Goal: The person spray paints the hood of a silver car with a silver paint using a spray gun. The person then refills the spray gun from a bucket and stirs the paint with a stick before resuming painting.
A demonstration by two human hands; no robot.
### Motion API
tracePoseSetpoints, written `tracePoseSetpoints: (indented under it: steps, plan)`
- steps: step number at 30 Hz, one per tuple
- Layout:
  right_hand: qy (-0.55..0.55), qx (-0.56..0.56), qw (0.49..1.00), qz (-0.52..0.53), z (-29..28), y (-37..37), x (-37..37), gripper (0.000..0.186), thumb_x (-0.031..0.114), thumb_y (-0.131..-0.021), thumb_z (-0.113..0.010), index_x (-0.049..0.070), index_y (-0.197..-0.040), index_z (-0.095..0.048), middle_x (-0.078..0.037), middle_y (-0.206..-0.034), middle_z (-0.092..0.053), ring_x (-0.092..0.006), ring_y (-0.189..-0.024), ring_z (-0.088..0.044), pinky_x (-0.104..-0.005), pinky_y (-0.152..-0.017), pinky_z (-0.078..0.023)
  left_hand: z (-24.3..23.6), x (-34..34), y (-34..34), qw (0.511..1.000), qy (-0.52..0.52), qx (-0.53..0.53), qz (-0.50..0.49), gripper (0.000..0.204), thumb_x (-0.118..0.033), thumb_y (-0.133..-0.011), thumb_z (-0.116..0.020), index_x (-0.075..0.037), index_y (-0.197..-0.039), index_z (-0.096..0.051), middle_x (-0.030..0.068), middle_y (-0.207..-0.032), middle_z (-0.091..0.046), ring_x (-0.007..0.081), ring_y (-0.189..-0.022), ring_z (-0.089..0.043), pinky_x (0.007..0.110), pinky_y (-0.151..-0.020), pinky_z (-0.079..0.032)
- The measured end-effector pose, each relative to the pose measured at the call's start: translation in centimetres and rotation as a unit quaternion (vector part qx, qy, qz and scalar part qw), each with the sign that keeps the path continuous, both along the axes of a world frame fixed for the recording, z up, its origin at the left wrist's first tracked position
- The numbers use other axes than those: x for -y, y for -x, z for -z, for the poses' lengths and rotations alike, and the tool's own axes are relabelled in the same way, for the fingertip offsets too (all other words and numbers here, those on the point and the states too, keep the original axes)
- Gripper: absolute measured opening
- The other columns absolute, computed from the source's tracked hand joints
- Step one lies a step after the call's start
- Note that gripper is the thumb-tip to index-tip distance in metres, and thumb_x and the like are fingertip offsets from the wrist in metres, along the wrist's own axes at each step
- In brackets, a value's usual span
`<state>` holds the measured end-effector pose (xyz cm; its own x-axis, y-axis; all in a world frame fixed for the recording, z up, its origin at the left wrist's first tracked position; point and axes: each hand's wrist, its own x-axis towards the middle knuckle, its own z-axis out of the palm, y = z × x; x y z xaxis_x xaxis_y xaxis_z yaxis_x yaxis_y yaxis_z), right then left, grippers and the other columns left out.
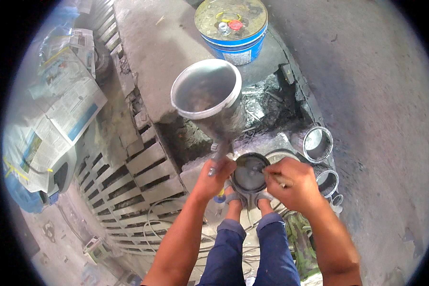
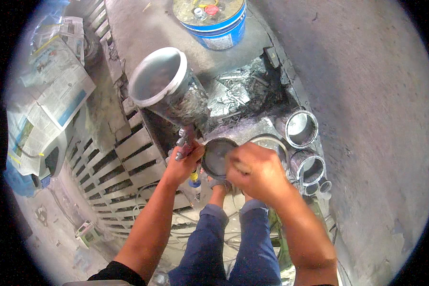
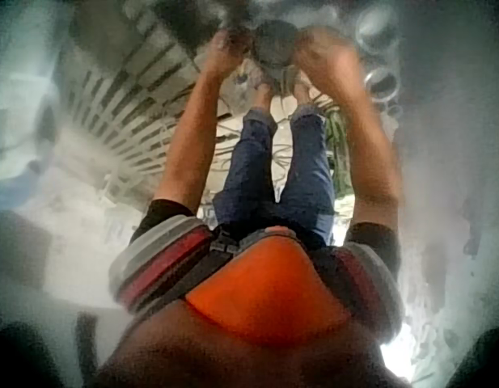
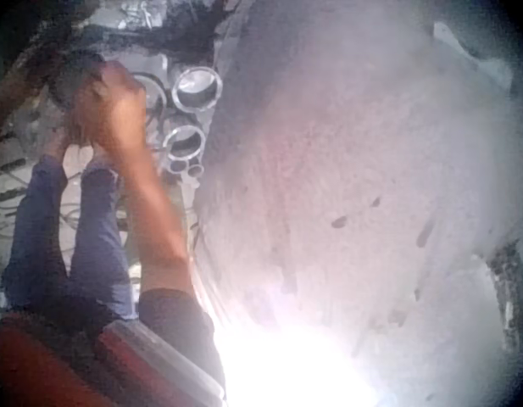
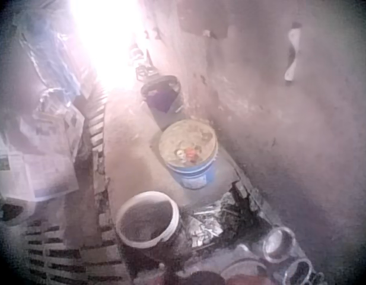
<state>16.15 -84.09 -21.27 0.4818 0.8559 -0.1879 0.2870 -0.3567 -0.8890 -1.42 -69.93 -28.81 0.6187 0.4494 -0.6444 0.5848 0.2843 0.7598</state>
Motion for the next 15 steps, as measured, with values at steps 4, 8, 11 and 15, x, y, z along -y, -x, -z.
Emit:
tracePoseSetpoints:
  steps: [4, 8, 11, 15]
  plan:
    - [0.133, -0.169, 0.967, 0.136, -0.3, 1.8, 0.7, 0.011, 0.012, -0.076, -0.065, 0.002, -0.08, -0.063, -0.013, -0.067, -0.064, -0.0173, -0.059, -0.063, -0.0313, -0.057, -0.049, 0.6, 0.5, 0.6, 0.996, -0.061, 0.053, -0.042, 0.015, -0.014, -0.088, -0.056, -0.002, -0.08, -0.056, 0.0, -0.069, -0.052, 0.0088, -0.065, -0.046, 0.027, -0.057, -0.038]
    - [0.147, -0.039, 0.983, 0.104, -1.0, 0.7, 1.3, 0.013, 0.014, -0.077, -0.065, 0.002, -0.076, -0.061, -0.015, -0.065, -0.062, -0.0266, -0.058, -0.063, -0.0353, -0.056, -0.05, 0.8, 1.0, 1.1, 0.988, -0.119, 0.058, -0.077, 0.013, -0.014, -0.089, -0.057, -0.005, -0.081, -0.054, -0.0036, -0.07, -0.049, 0.0058, -0.063, -0.042, 0.024, -0.055, -0.034]
    - [0.105, 0.061, 0.989, 0.085, -1.2, 0.0, -0.4, 0.012, 0.014, -0.075, -0.065, 0.003, -0.074, -0.06, -0.014, -0.07, -0.062, -0.0337, -0.064, -0.062, -0.0389, -0.058, -0.05, 0.7, 1.6, 0.9, 0.986, -0.134, 0.043, -0.084, 0.014, -0.015, -0.09, -0.058, -0.005, -0.081, -0.054, -0.0039, -0.069, -0.049, 0.006, -0.062, -0.041, 0.024, -0.055, -0.034]
    - [-0.012, 0.082, 0.996, -0.031, 1.1, 1.6, -0.2, 0.016, 0.014, -0.07, -0.068, 0.006, -0.084, -0.063, -0.013, -0.077, -0.061, -0.0316, -0.069, -0.061, -0.0392, -0.061, -0.05, 0.5, 1.7, 1.0, 0.992, -0.095, 0.007, -0.084, 0.016, -0.017, -0.09, -0.058, -0.005, -0.081, -0.054, -0.0038, -0.067, -0.05, 0.0063, -0.061, -0.044, 0.024, -0.055, -0.036]
